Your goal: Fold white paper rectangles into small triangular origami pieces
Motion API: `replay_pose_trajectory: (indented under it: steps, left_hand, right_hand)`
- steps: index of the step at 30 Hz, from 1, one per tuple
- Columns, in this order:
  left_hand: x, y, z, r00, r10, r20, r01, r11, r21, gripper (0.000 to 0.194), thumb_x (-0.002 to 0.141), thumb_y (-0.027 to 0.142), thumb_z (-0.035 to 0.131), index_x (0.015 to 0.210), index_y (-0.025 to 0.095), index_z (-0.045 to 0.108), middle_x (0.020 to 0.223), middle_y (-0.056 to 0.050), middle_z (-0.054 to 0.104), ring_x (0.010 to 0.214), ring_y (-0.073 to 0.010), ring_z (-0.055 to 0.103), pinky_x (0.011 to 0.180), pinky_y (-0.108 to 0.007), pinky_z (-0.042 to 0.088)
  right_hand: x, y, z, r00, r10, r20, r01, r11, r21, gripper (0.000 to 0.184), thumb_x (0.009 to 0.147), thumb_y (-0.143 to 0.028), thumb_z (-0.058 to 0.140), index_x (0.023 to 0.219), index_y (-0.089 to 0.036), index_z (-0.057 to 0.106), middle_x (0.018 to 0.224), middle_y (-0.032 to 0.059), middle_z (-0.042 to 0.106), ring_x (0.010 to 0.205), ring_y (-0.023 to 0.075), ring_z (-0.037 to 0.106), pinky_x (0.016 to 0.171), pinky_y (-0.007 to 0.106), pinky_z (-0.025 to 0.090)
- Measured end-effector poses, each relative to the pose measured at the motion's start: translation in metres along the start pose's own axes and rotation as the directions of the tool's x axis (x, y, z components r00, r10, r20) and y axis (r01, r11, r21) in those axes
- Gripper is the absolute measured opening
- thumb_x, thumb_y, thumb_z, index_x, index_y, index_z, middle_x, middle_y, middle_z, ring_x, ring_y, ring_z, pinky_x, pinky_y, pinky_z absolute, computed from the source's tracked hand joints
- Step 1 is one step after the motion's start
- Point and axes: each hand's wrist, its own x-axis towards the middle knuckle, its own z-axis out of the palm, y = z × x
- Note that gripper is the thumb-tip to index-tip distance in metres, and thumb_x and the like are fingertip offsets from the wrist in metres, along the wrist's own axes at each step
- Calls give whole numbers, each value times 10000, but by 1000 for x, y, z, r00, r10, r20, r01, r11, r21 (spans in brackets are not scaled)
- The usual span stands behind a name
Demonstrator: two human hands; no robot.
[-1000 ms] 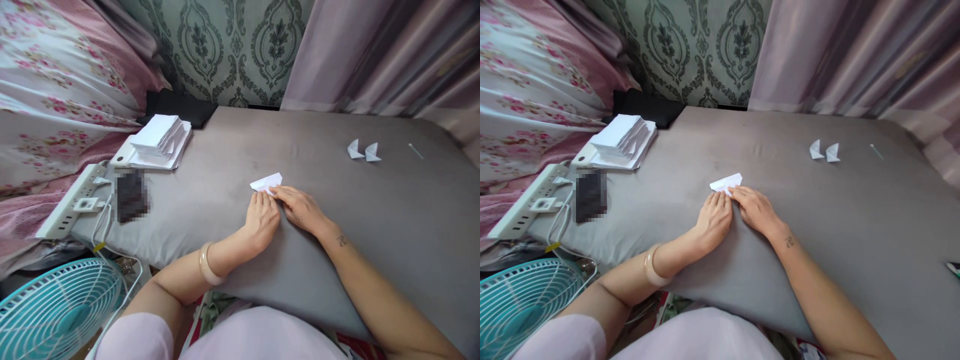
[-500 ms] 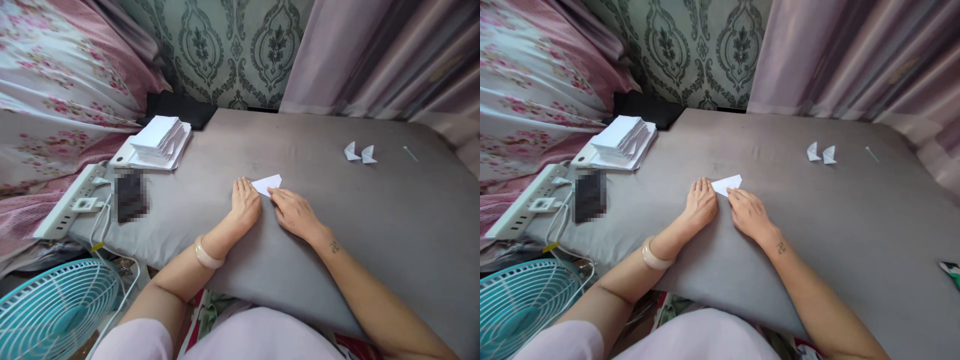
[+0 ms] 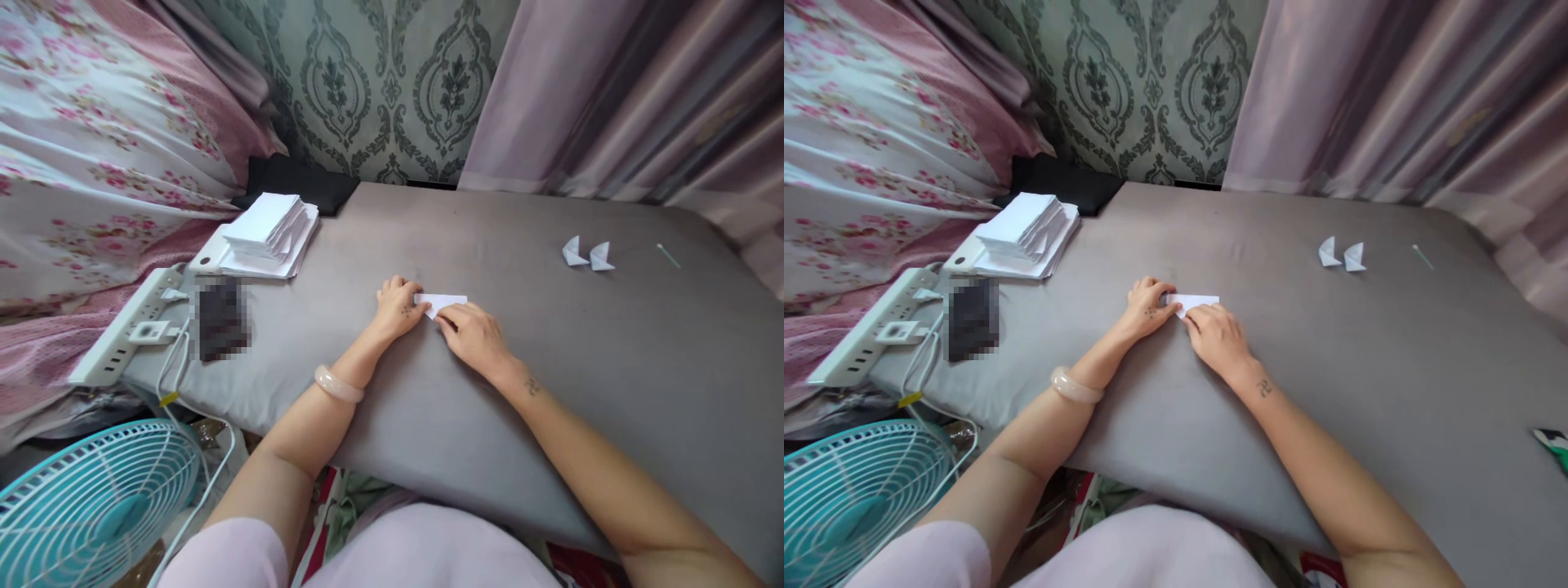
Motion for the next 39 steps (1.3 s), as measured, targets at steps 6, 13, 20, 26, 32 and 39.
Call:
replay_pose_trajectory:
  steps: [6,13,20,26,32,39]
  left_hand:
    - [2,3,-8,998,-24,57,29,996,-81,300,814,343,651,1096,241,668,1162,-78,578,1144,-261,477,990,-415,337]
    - [7,-2,-5,1000,-15,24,19,983,-185,164,778,251,668,933,205,690,977,-50,608,982,-210,535,931,-393,374]
    - [10,-6,-6,999,35,-5,-35,952,-304,20,766,176,637,772,161,649,802,-15,615,799,-145,539,828,-313,417]
    - [11,-8,-6,994,88,69,-56,926,-373,126,786,177,599,897,151,654,831,-18,671,763,-133,569,814,-295,430]
    - [11,1,-12,978,143,152,-107,969,-224,221,812,222,586,996,194,707,938,-46,706,908,-203,597,917,-384,387]
    - [8,2,-12,974,179,142,-155,974,-167,171,847,229,560,927,207,709,945,-43,684,945,-211,558,937,-419,329]
  right_hand:
    - [8,19,14,992,104,-69,-88,976,200,73,848,-237,616,911,-240,653,927,34,697,885,224,591,793,357,464]
    - [7,24,16,972,199,-124,-187,977,97,543,760,-368,713,1261,-223,563,1272,110,575,1151,319,484,950,468,417]
    - [11,31,12,980,189,-59,-183,978,96,594,776,-429,672,1321,-251,517,1375,100,510,1272,326,415,1008,504,373]
    - [13,36,15,985,165,-42,-160,983,92,517,767,-455,674,1236,-264,574,1362,99,518,1270,327,423,1004,514,370]
    - [16,39,13,985,166,-46,-158,978,133,459,715,-437,728,1107,-246,583,1298,78,557,1211,313,451,988,477,367]
    - [17,40,12,996,89,-19,-87,992,90,406,772,-439,686,1120,-257,583,1129,64,639,1096,294,497,952,463,339]
